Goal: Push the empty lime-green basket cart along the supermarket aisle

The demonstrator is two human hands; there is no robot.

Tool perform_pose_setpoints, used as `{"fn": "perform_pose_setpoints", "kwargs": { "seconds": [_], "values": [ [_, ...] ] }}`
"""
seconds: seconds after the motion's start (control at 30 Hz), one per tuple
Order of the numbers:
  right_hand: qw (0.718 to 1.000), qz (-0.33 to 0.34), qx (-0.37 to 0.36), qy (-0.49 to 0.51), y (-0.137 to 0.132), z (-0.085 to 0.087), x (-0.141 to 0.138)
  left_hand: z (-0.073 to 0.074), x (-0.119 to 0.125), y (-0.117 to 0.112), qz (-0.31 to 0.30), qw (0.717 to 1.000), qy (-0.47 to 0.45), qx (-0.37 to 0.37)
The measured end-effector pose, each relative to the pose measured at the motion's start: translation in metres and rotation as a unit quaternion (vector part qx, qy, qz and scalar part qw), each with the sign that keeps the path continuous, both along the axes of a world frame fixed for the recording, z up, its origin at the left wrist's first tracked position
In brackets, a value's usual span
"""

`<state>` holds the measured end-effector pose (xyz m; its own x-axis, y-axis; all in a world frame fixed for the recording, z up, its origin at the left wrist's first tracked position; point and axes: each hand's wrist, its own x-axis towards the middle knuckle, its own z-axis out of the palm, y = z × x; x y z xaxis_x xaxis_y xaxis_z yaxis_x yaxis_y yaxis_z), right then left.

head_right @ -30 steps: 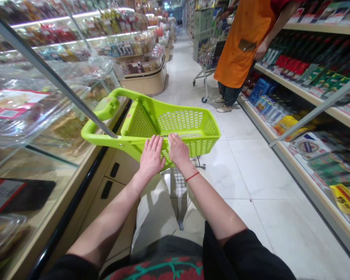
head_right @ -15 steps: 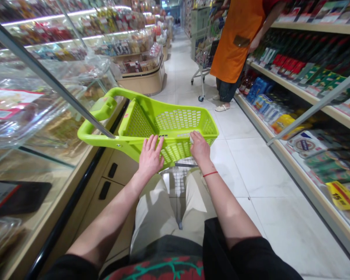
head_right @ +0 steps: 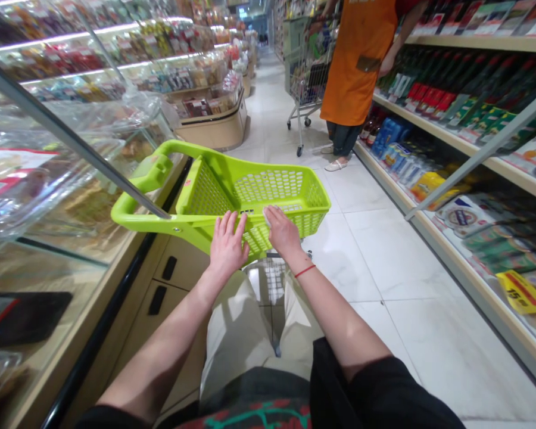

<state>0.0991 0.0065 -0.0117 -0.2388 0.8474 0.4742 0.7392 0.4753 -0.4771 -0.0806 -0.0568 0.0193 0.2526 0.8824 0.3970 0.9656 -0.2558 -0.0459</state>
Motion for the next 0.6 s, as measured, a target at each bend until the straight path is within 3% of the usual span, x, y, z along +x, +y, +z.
{"fn": "perform_pose_setpoints", "kwargs": {
  "seconds": [0.17,0.27,0.4,0.6],
  "values": [
    [0.994,-0.098,-0.04,-0.005,0.017,-0.002,0.051,0.001,0.002,0.001,0.003,1.0,-0.004,-0.005],
    [0.991,-0.129,-0.046,-0.001,0.02,-0.001,0.061,0.002,0.003,0.001,0.006,1.0,-0.006,-0.006],
    [0.992,-0.121,-0.042,-0.003,0.015,-0.003,0.039,0.001,0.004,0.001,0.01,1.0,-0.017,-0.005],
    [0.999,-0.027,0.0,0.019,-0.002,-0.004,-0.016,0.001,0.003,0.0,0.011,1.0,-0.019,-0.001]
  ]
}}
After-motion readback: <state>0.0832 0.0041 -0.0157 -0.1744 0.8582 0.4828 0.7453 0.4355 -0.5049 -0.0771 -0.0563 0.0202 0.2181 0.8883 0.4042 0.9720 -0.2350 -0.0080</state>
